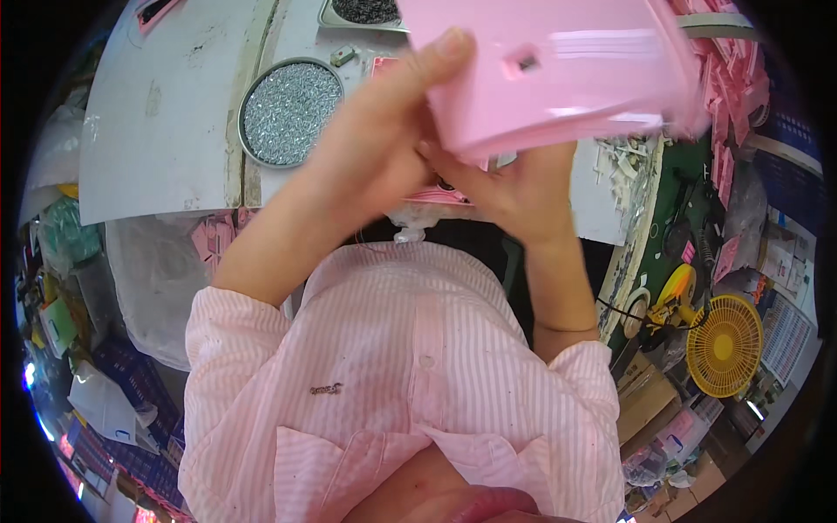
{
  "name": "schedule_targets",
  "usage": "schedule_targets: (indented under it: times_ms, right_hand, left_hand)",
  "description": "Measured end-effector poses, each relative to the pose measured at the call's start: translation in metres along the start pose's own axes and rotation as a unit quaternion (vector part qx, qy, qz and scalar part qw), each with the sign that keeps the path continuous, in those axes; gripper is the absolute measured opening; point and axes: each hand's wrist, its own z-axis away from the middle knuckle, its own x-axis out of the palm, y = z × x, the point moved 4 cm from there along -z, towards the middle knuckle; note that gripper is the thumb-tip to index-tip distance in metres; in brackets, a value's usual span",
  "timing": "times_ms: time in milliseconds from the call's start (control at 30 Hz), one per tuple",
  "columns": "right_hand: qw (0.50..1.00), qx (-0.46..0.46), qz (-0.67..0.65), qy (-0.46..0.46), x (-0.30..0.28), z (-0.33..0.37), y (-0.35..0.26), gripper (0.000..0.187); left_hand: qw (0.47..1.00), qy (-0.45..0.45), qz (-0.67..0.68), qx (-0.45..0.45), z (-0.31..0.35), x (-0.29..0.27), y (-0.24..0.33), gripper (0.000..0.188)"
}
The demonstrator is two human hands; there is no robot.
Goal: Assembling and soldering electronic components inside pink toy ATM/safes at a factory workbench.
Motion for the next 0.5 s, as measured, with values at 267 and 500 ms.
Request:
schedule_targets:
  times_ms: [267, 500]
  right_hand:
    - [0.829, 0.321, -0.457, 0.008, -0.021, 0.031, 0.035, 0.076]
    - [0.922, 0.362, -0.106, -0.088, 0.007, 0.08, 0.036, 0.057]
  left_hand:
    - [0.861, 0.072, -0.484, 0.137, 0.011, -0.032, 0.026, 0.044]
    - [0.64, 0.111, -0.746, 0.145, 0.029, -0.054, 0.002, 0.071]
